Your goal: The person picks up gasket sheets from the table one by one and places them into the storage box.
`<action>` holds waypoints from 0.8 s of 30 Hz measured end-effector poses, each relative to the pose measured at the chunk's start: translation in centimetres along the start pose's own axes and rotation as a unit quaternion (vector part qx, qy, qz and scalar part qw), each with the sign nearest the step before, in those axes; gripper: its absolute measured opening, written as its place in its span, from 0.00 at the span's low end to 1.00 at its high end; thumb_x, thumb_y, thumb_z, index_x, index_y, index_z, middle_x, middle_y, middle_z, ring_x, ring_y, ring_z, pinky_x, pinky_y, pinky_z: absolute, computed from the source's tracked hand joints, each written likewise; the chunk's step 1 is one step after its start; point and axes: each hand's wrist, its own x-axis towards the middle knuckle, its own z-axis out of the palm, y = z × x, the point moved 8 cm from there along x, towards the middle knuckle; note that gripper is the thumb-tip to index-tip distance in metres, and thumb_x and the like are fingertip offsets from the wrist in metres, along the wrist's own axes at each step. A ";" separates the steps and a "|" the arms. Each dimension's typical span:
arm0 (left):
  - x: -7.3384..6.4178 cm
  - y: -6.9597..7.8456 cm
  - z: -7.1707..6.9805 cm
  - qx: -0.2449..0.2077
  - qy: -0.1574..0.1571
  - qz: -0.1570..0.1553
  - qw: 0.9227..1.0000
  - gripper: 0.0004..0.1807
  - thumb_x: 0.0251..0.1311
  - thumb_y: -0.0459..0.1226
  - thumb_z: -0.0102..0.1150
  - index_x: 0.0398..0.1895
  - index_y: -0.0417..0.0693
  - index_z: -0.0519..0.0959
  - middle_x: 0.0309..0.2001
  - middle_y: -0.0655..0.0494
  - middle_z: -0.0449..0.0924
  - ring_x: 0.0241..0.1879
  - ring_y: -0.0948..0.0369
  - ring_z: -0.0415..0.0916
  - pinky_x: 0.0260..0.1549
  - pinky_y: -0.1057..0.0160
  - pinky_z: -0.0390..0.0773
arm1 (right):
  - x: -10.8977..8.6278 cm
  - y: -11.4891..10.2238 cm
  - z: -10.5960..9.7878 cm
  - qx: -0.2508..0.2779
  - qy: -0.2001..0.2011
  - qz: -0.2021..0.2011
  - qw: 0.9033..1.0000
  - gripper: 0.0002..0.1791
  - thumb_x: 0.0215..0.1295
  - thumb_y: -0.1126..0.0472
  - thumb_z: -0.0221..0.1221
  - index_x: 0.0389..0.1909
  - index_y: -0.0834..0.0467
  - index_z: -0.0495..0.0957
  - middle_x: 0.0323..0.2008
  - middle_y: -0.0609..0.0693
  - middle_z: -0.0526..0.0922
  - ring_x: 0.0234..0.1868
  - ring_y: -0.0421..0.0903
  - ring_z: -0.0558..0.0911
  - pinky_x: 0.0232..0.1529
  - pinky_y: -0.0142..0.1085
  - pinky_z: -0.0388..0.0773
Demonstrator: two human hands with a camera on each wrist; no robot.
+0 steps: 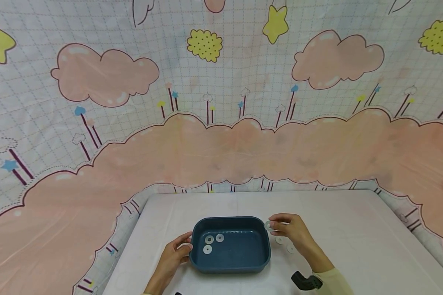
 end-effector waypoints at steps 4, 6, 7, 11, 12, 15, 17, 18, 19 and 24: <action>0.0 0.0 0.0 0.002 0.000 0.000 1.000 0.28 0.59 0.31 0.57 0.65 0.39 0.71 0.47 0.50 0.71 0.36 0.60 0.75 0.32 0.62 0.79 | 0.2 0.0 0.9 0.005 -0.019 -0.002 1.000 0.17 0.65 0.66 0.59 0.51 0.74 0.77 0.41 0.55 0.82 0.37 0.44 0.85 0.41 0.36 0.84; 0.0 0.0 0.0 0.002 0.002 -0.002 1.000 0.28 0.59 0.31 0.57 0.65 0.39 0.71 0.47 0.50 0.71 0.36 0.60 0.75 0.33 0.62 0.79 | 0.3 -0.1 1.4 0.013 -0.029 0.000 0.999 0.18 0.64 0.67 0.60 0.51 0.74 0.77 0.40 0.54 0.82 0.37 0.44 0.85 0.42 0.36 0.84; 0.0 -0.1 0.0 0.002 0.003 -0.002 1.000 0.28 0.59 0.31 0.57 0.65 0.39 0.71 0.47 0.50 0.71 0.36 0.59 0.75 0.33 0.62 0.79 | 0.3 -0.1 1.7 0.019 -0.034 0.001 0.999 0.17 0.64 0.67 0.60 0.51 0.74 0.77 0.40 0.54 0.82 0.37 0.44 0.85 0.42 0.36 0.84; 0.0 -0.1 0.0 0.002 0.004 -0.002 1.000 0.28 0.59 0.31 0.56 0.65 0.39 0.71 0.47 0.50 0.71 0.36 0.59 0.75 0.33 0.62 0.79 | 0.5 -0.1 2.8 0.045 -0.056 0.005 0.997 0.18 0.64 0.67 0.60 0.51 0.74 0.76 0.38 0.52 0.81 0.36 0.43 0.85 0.43 0.35 0.84; 0.0 0.0 0.0 0.002 0.003 0.000 1.000 0.27 0.60 0.31 0.56 0.65 0.39 0.71 0.47 0.50 0.71 0.36 0.60 0.75 0.33 0.62 0.79 | 0.5 -0.1 3.1 0.051 -0.059 0.007 0.997 0.18 0.64 0.67 0.60 0.51 0.74 0.76 0.38 0.51 0.81 0.36 0.43 0.85 0.43 0.35 0.84; -0.1 0.0 0.1 0.002 0.002 0.002 1.000 0.27 0.60 0.31 0.56 0.66 0.38 0.70 0.47 0.50 0.71 0.36 0.60 0.76 0.33 0.62 0.80 | 0.6 -0.2 3.9 0.069 -0.064 0.014 0.995 0.18 0.64 0.67 0.61 0.51 0.74 0.76 0.37 0.50 0.82 0.37 0.43 0.84 0.43 0.34 0.84; -0.2 0.0 0.1 0.000 0.003 0.003 1.000 0.27 0.61 0.30 0.56 0.66 0.38 0.71 0.47 0.49 0.71 0.36 0.60 0.76 0.33 0.62 0.80 | 0.7 -0.3 4.4 0.078 -0.063 0.019 0.995 0.17 0.64 0.68 0.60 0.51 0.74 0.76 0.37 0.50 0.82 0.37 0.43 0.85 0.43 0.34 0.84; -0.3 0.0 0.1 0.000 0.004 0.003 1.000 0.27 0.61 0.30 0.56 0.66 0.38 0.71 0.48 0.49 0.71 0.36 0.60 0.76 0.33 0.62 0.80 | 0.7 -0.3 4.6 0.082 -0.062 0.021 0.994 0.17 0.64 0.68 0.60 0.51 0.74 0.76 0.37 0.51 0.82 0.37 0.42 0.85 0.42 0.34 0.84; -0.3 0.0 0.1 0.000 0.005 0.002 1.000 0.27 0.61 0.30 0.56 0.66 0.38 0.71 0.48 0.48 0.71 0.36 0.59 0.75 0.33 0.62 0.80 | 0.8 -0.4 4.9 0.084 -0.061 0.021 0.994 0.17 0.64 0.68 0.60 0.51 0.74 0.76 0.38 0.51 0.83 0.37 0.42 0.85 0.42 0.34 0.84; -0.3 0.1 0.1 0.003 0.012 0.000 1.000 0.26 0.61 0.30 0.56 0.65 0.38 0.71 0.48 0.48 0.72 0.36 0.59 0.75 0.32 0.62 0.79 | 1.1 -0.7 6.0 0.088 -0.055 0.023 0.994 0.17 0.65 0.68 0.59 0.52 0.74 0.76 0.38 0.53 0.82 0.36 0.42 0.84 0.42 0.34 0.84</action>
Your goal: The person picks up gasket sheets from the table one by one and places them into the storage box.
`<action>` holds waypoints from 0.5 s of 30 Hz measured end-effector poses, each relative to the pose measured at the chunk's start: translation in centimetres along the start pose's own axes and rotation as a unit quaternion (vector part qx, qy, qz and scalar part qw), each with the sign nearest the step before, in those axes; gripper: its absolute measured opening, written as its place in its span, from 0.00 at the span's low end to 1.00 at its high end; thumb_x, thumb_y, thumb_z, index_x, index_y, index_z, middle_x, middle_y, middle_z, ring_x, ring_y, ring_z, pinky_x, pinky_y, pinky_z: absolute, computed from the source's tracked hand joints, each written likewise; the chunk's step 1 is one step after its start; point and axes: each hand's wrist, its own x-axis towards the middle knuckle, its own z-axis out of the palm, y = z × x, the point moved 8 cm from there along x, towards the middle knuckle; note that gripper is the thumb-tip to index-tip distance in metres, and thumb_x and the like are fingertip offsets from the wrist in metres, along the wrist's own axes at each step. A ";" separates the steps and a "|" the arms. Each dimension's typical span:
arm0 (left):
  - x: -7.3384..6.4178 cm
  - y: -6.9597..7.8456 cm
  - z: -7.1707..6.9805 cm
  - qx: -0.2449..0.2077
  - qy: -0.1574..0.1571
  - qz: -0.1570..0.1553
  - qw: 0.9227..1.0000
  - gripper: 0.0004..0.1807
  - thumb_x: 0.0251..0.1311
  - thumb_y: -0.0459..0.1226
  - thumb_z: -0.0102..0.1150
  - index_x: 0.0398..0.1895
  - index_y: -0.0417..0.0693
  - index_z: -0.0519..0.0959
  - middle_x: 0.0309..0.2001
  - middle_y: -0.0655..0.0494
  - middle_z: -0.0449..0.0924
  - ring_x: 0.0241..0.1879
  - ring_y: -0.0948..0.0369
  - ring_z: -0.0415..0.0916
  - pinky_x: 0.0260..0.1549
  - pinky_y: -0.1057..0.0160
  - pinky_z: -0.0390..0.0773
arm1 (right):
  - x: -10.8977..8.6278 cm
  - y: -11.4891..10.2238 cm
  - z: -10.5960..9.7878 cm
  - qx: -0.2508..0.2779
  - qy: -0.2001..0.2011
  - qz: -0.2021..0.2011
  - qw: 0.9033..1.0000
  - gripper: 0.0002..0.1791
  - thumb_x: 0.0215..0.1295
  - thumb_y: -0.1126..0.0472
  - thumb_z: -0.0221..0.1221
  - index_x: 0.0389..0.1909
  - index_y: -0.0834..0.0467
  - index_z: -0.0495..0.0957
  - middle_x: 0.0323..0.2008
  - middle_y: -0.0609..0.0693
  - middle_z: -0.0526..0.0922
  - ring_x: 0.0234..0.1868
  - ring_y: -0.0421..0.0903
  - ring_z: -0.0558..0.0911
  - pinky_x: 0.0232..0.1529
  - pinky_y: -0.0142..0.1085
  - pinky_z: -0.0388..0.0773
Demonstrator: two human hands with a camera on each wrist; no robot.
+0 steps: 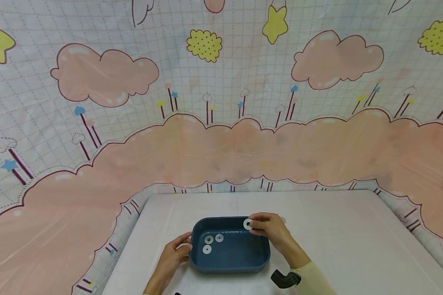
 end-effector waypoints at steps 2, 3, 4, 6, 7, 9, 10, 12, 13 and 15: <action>0.0 0.0 0.0 0.001 0.002 0.000 1.000 0.26 0.61 0.30 0.55 0.65 0.38 0.71 0.48 0.49 0.72 0.36 0.60 0.75 0.32 0.62 0.79 | 0.2 0.1 0.5 0.002 0.002 0.003 1.000 0.17 0.64 0.69 0.60 0.52 0.74 0.76 0.39 0.54 0.82 0.36 0.42 0.84 0.42 0.34 0.84; 0.0 0.0 0.0 0.000 0.002 0.000 1.000 0.26 0.61 0.30 0.55 0.65 0.39 0.71 0.48 0.49 0.72 0.36 0.60 0.76 0.32 0.62 0.79 | 0.3 0.2 0.7 0.002 0.003 0.004 1.000 0.17 0.64 0.69 0.60 0.51 0.74 0.76 0.39 0.54 0.82 0.36 0.42 0.84 0.41 0.34 0.84; 0.1 0.0 -0.1 -0.001 0.002 0.002 1.000 0.26 0.61 0.29 0.55 0.65 0.38 0.72 0.48 0.49 0.72 0.36 0.60 0.76 0.32 0.62 0.80 | 0.4 0.2 0.9 0.002 0.004 0.004 1.000 0.17 0.64 0.69 0.60 0.51 0.74 0.77 0.39 0.54 0.82 0.36 0.42 0.84 0.41 0.34 0.84; 0.1 0.0 0.0 0.000 0.000 0.004 1.000 0.26 0.61 0.30 0.55 0.65 0.38 0.71 0.48 0.48 0.72 0.36 0.59 0.76 0.32 0.62 0.80 | 0.5 0.3 1.4 -0.001 0.003 0.003 1.000 0.16 0.64 0.69 0.60 0.50 0.73 0.78 0.39 0.55 0.82 0.35 0.42 0.84 0.41 0.35 0.84; 0.1 0.0 0.0 0.000 0.000 0.006 1.000 0.26 0.61 0.30 0.55 0.65 0.38 0.71 0.48 0.48 0.72 0.36 0.59 0.76 0.32 0.62 0.80 | 0.6 0.4 1.6 -0.002 0.002 0.003 1.000 0.15 0.63 0.68 0.60 0.49 0.73 0.78 0.39 0.55 0.82 0.35 0.42 0.84 0.41 0.35 0.84; 0.1 0.0 0.0 -0.002 -0.001 0.007 1.000 0.26 0.61 0.30 0.55 0.65 0.38 0.71 0.48 0.48 0.72 0.37 0.59 0.76 0.33 0.62 0.80 | 0.8 0.6 2.1 -0.006 -0.002 0.002 1.000 0.14 0.63 0.68 0.61 0.48 0.72 0.79 0.39 0.55 0.82 0.35 0.43 0.84 0.41 0.35 0.84; 0.1 0.1 0.0 0.000 -0.001 0.007 1.000 0.26 0.62 0.30 0.55 0.65 0.38 0.71 0.48 0.48 0.72 0.37 0.59 0.76 0.33 0.62 0.80 | 0.8 0.6 2.3 -0.008 -0.004 0.002 1.000 0.14 0.63 0.68 0.61 0.48 0.72 0.80 0.39 0.55 0.82 0.35 0.43 0.84 0.41 0.35 0.84; 0.1 0.0 0.0 0.002 -0.002 0.005 1.000 0.26 0.62 0.30 0.55 0.65 0.39 0.71 0.48 0.48 0.72 0.37 0.59 0.76 0.33 0.62 0.80 | 0.9 0.8 2.8 -0.011 -0.010 0.000 1.000 0.14 0.63 0.68 0.61 0.47 0.72 0.80 0.39 0.56 0.81 0.35 0.43 0.84 0.41 0.35 0.84; 0.1 0.1 0.0 0.004 -0.002 0.006 1.000 0.26 0.62 0.30 0.55 0.66 0.38 0.71 0.48 0.49 0.72 0.37 0.59 0.76 0.33 0.62 0.80 | 1.0 0.9 3.0 -0.010 -0.012 0.002 1.000 0.14 0.63 0.68 0.61 0.47 0.71 0.80 0.40 0.56 0.81 0.35 0.43 0.84 0.41 0.35 0.84; 0.1 0.0 0.0 0.006 -0.001 0.004 1.000 0.26 0.62 0.30 0.55 0.66 0.39 0.71 0.48 0.49 0.72 0.37 0.59 0.76 0.33 0.62 0.80 | 1.1 1.0 3.5 -0.012 -0.015 0.003 1.000 0.14 0.63 0.67 0.61 0.46 0.71 0.81 0.40 0.56 0.81 0.35 0.43 0.84 0.41 0.35 0.84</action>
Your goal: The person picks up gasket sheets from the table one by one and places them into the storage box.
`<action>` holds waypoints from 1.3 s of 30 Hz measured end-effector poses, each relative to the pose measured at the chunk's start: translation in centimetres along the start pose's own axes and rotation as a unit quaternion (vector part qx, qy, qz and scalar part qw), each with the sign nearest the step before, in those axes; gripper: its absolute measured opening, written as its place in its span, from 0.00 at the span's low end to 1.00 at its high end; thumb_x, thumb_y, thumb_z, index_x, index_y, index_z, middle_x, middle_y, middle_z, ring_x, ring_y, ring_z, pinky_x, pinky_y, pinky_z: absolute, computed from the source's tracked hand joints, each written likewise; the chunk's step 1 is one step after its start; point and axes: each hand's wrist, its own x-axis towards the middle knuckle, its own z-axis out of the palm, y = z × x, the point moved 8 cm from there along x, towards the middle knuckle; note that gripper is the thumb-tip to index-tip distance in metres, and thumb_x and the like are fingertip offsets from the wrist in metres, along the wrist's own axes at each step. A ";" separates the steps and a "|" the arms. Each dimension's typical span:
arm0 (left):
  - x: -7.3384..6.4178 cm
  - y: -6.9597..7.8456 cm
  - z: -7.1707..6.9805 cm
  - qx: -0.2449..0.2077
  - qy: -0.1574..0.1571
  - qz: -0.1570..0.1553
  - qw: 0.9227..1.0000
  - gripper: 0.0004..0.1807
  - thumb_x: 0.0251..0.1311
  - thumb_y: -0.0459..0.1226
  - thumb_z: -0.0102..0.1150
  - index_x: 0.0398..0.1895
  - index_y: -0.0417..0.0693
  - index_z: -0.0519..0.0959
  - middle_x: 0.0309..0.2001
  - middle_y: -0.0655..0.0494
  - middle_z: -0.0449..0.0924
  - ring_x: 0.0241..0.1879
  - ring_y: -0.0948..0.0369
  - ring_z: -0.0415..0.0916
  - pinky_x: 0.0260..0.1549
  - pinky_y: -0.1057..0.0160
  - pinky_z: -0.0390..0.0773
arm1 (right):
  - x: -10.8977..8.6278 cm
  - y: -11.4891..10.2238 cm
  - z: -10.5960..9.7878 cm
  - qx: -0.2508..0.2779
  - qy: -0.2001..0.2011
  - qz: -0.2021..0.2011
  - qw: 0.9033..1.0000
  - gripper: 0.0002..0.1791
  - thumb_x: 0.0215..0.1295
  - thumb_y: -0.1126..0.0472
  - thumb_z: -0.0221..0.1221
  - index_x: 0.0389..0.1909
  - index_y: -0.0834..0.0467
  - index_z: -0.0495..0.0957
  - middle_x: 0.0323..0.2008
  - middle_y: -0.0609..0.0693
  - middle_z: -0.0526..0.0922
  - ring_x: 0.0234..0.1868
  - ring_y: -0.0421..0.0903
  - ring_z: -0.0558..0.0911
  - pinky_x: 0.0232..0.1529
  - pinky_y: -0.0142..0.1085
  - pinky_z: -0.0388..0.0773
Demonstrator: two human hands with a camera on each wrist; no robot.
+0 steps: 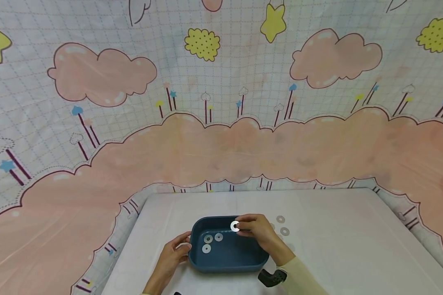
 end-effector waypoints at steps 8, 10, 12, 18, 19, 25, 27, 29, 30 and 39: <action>0.1 -0.1 0.0 0.000 0.008 -0.004 1.000 0.26 0.62 0.29 0.55 0.65 0.39 0.72 0.48 0.48 0.72 0.38 0.58 0.76 0.32 0.62 0.80 | 0.8 1.2 1.7 0.008 -0.008 0.020 1.000 0.14 0.62 0.69 0.61 0.47 0.73 0.80 0.38 0.55 0.83 0.33 0.41 0.84 0.39 0.35 0.84; 0.1 -0.2 -0.1 0.000 0.011 -0.005 1.000 0.26 0.62 0.29 0.55 0.65 0.40 0.72 0.48 0.48 0.72 0.38 0.57 0.76 0.32 0.62 0.80 | 1.1 1.7 2.1 0.015 -0.013 0.028 0.999 0.14 0.62 0.70 0.60 0.47 0.73 0.80 0.37 0.55 0.83 0.33 0.41 0.83 0.39 0.35 0.84; 0.2 -0.2 -0.1 -0.001 0.013 -0.007 1.000 0.26 0.62 0.29 0.55 0.65 0.40 0.72 0.48 0.48 0.73 0.38 0.57 0.75 0.32 0.62 0.80 | 1.3 2.0 2.4 0.019 -0.017 0.034 0.999 0.14 0.61 0.71 0.60 0.47 0.74 0.80 0.37 0.54 0.83 0.33 0.41 0.83 0.39 0.35 0.84; 0.2 -0.3 -0.1 0.000 0.009 -0.007 1.000 0.25 0.62 0.29 0.54 0.65 0.40 0.72 0.48 0.48 0.72 0.38 0.58 0.75 0.33 0.62 0.80 | 1.8 3.2 3.4 0.014 -0.020 0.053 0.998 0.16 0.59 0.72 0.60 0.47 0.75 0.79 0.34 0.53 0.82 0.31 0.41 0.83 0.37 0.36 0.85; 0.2 -0.3 -0.1 0.001 0.009 -0.006 1.000 0.25 0.62 0.30 0.54 0.65 0.40 0.72 0.48 0.48 0.72 0.38 0.58 0.76 0.33 0.62 0.80 | 1.8 3.4 3.5 0.007 -0.020 0.057 0.998 0.16 0.59 0.72 0.60 0.47 0.75 0.79 0.34 0.53 0.83 0.31 0.41 0.83 0.37 0.36 0.85; 0.2 -0.3 -0.1 0.002 0.014 -0.008 1.000 0.25 0.62 0.29 0.55 0.65 0.40 0.72 0.48 0.48 0.73 0.38 0.58 0.75 0.32 0.62 0.79 | 2.0 4.3 4.1 -0.031 -0.015 0.083 0.996 0.12 0.59 0.73 0.60 0.44 0.72 0.82 0.39 0.59 0.85 0.32 0.44 0.84 0.36 0.37 0.85; 0.2 -0.4 -0.1 0.000 0.017 -0.010 1.000 0.25 0.62 0.29 0.55 0.64 0.40 0.73 0.48 0.49 0.73 0.38 0.58 0.75 0.32 0.62 0.79 | 2.1 4.5 4.2 -0.039 -0.013 0.092 0.995 0.11 0.58 0.74 0.60 0.42 0.72 0.82 0.39 0.59 0.85 0.32 0.44 0.85 0.35 0.37 0.85; 0.2 -0.4 -0.1 -0.001 0.017 -0.012 1.000 0.25 0.62 0.29 0.55 0.65 0.40 0.72 0.48 0.49 0.72 0.38 0.58 0.75 0.32 0.62 0.79 | 2.0 4.7 4.3 -0.045 -0.010 0.100 0.994 0.10 0.57 0.75 0.60 0.41 0.72 0.82 0.37 0.57 0.85 0.30 0.43 0.85 0.34 0.36 0.85; 0.2 -0.4 -0.1 0.000 0.017 -0.012 1.000 0.25 0.62 0.29 0.55 0.65 0.40 0.72 0.48 0.49 0.72 0.38 0.58 0.75 0.32 0.62 0.79 | 2.0 4.9 4.4 -0.047 -0.010 0.103 0.994 0.10 0.57 0.75 0.60 0.40 0.72 0.83 0.37 0.57 0.85 0.30 0.42 0.84 0.34 0.36 0.85; 0.2 -0.3 0.0 0.004 0.006 -0.009 1.000 0.26 0.63 0.29 0.54 0.66 0.39 0.71 0.48 0.49 0.72 0.38 0.58 0.75 0.34 0.62 0.80 | 2.0 5.4 4.7 -0.072 -0.010 0.100 0.992 0.09 0.56 0.77 0.59 0.38 0.73 0.83 0.36 0.57 0.84 0.28 0.42 0.83 0.33 0.37 0.85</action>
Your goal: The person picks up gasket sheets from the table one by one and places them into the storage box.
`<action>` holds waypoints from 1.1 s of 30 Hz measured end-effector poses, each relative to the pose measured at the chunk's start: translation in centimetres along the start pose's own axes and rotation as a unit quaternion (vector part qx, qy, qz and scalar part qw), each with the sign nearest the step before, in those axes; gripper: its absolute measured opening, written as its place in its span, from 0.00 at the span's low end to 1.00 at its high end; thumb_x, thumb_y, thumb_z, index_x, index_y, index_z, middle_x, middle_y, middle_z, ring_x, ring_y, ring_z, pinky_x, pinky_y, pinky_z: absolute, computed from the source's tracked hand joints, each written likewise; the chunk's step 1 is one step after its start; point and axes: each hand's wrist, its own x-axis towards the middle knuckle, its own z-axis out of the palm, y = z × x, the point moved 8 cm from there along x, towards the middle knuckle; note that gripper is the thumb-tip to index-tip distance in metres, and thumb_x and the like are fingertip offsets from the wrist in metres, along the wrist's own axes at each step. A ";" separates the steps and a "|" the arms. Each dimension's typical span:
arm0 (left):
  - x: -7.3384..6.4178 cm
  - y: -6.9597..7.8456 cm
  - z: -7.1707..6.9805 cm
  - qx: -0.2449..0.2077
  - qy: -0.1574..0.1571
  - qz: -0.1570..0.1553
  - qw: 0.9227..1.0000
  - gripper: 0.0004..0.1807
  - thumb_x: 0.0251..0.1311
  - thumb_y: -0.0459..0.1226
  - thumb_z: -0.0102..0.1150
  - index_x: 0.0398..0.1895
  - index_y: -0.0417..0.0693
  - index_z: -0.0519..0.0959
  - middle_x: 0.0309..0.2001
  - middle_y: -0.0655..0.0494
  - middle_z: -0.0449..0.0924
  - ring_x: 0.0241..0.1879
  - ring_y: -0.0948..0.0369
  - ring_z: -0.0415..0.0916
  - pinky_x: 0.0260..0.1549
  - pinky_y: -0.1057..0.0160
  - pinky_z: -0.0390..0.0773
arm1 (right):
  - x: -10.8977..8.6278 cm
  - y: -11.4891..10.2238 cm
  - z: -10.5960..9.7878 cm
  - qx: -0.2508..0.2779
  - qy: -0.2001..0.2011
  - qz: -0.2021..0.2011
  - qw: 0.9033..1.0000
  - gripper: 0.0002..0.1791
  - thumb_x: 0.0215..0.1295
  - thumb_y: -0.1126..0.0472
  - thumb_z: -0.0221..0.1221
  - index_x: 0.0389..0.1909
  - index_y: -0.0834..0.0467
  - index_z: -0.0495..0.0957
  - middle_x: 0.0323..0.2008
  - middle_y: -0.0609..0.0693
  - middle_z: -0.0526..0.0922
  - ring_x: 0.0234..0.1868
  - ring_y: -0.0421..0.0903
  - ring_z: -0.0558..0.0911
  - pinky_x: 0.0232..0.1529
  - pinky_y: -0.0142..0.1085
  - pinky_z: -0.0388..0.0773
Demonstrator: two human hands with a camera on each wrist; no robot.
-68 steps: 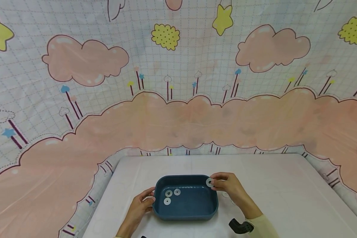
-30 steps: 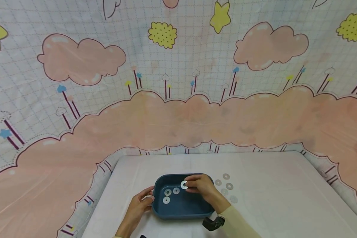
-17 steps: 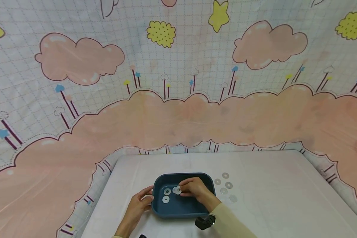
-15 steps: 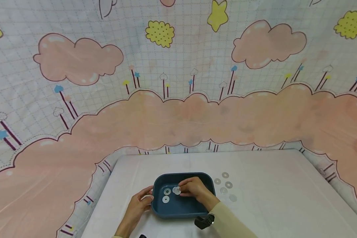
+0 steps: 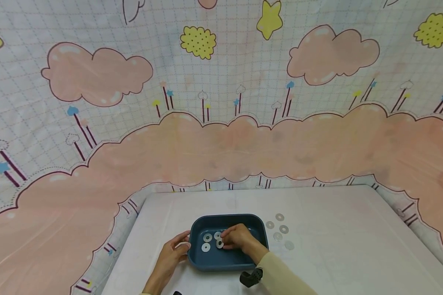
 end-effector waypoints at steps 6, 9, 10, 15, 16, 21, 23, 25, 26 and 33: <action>0.0 0.0 0.0 -0.008 0.003 0.002 1.000 0.26 0.62 0.29 0.54 0.66 0.39 0.71 0.48 0.49 0.72 0.38 0.58 0.75 0.33 0.62 0.80 | 0.0 0.0 0.0 -0.032 0.003 -0.001 0.999 0.08 0.57 0.75 0.60 0.38 0.70 0.84 0.35 0.56 0.84 0.28 0.42 0.84 0.32 0.36 0.84; -0.1 0.1 0.0 -0.010 0.003 0.004 1.000 0.26 0.62 0.29 0.54 0.65 0.39 0.71 0.48 0.48 0.72 0.37 0.58 0.75 0.33 0.62 0.80 | -0.1 0.1 0.0 -0.045 0.002 -0.002 0.999 0.08 0.57 0.74 0.62 0.38 0.69 0.84 0.35 0.55 0.84 0.28 0.42 0.84 0.32 0.36 0.85; -0.1 0.1 0.0 -0.010 0.001 0.004 1.000 0.26 0.62 0.29 0.55 0.65 0.38 0.71 0.48 0.48 0.72 0.37 0.58 0.75 0.33 0.62 0.80 | -0.1 0.0 0.0 -0.047 0.002 -0.002 0.999 0.08 0.57 0.74 0.62 0.38 0.69 0.84 0.35 0.55 0.84 0.28 0.42 0.84 0.33 0.37 0.85; -0.2 0.1 0.1 -0.007 -0.005 0.000 1.000 0.27 0.61 0.30 0.55 0.66 0.38 0.71 0.48 0.49 0.71 0.37 0.59 0.75 0.34 0.62 0.80 | -0.4 -0.2 0.0 -0.052 0.003 -0.008 0.999 0.09 0.57 0.73 0.62 0.39 0.69 0.84 0.35 0.54 0.83 0.29 0.43 0.83 0.35 0.39 0.85; -0.2 0.1 0.1 -0.008 -0.006 0.000 1.000 0.27 0.61 0.30 0.56 0.66 0.38 0.71 0.48 0.49 0.71 0.37 0.59 0.75 0.34 0.62 0.80 | -0.5 -0.3 0.0 -0.053 0.004 -0.010 0.999 0.09 0.57 0.73 0.62 0.39 0.68 0.84 0.35 0.54 0.83 0.30 0.43 0.83 0.35 0.39 0.85; -0.4 0.4 0.2 -0.015 -0.012 0.010 1.000 0.28 0.60 0.30 0.57 0.66 0.36 0.70 0.48 0.49 0.71 0.36 0.61 0.76 0.34 0.62 0.80 | -1.0 -0.7 0.0 -0.054 0.006 -0.027 0.998 0.10 0.57 0.72 0.63 0.40 0.69 0.83 0.35 0.54 0.84 0.32 0.44 0.85 0.37 0.41 0.85; -0.5 0.5 0.2 -0.017 -0.014 0.014 1.000 0.28 0.60 0.30 0.57 0.66 0.36 0.70 0.48 0.49 0.71 0.36 0.62 0.76 0.34 0.63 0.81 | -1.2 -0.8 0.0 -0.055 0.008 -0.033 0.998 0.10 0.57 0.72 0.62 0.40 0.69 0.83 0.35 0.55 0.84 0.32 0.45 0.85 0.37 0.41 0.85; -0.6 0.5 0.2 -0.016 -0.015 0.014 1.000 0.28 0.60 0.31 0.57 0.66 0.36 0.69 0.48 0.50 0.71 0.36 0.62 0.76 0.33 0.63 0.80 | -1.3 -0.9 -0.2 -0.061 0.013 -0.036 0.997 0.10 0.57 0.71 0.62 0.40 0.68 0.83 0.34 0.54 0.84 0.32 0.44 0.84 0.36 0.41 0.85; -0.6 0.5 0.2 -0.017 -0.015 0.013 1.000 0.28 0.60 0.30 0.57 0.66 0.36 0.69 0.48 0.50 0.71 0.36 0.62 0.76 0.33 0.63 0.80 | -1.4 -1.0 -0.3 -0.062 0.016 -0.038 0.997 0.10 0.57 0.71 0.62 0.40 0.68 0.83 0.34 0.54 0.84 0.31 0.44 0.84 0.36 0.41 0.85; -0.5 0.5 0.3 -0.021 -0.014 0.016 1.000 0.28 0.60 0.30 0.57 0.66 0.35 0.69 0.48 0.50 0.71 0.35 0.63 0.76 0.33 0.63 0.80 | -2.1 -2.0 -1.5 -0.055 0.021 -0.064 0.996 0.11 0.57 0.69 0.63 0.42 0.67 0.83 0.37 0.54 0.85 0.33 0.44 0.84 0.38 0.41 0.84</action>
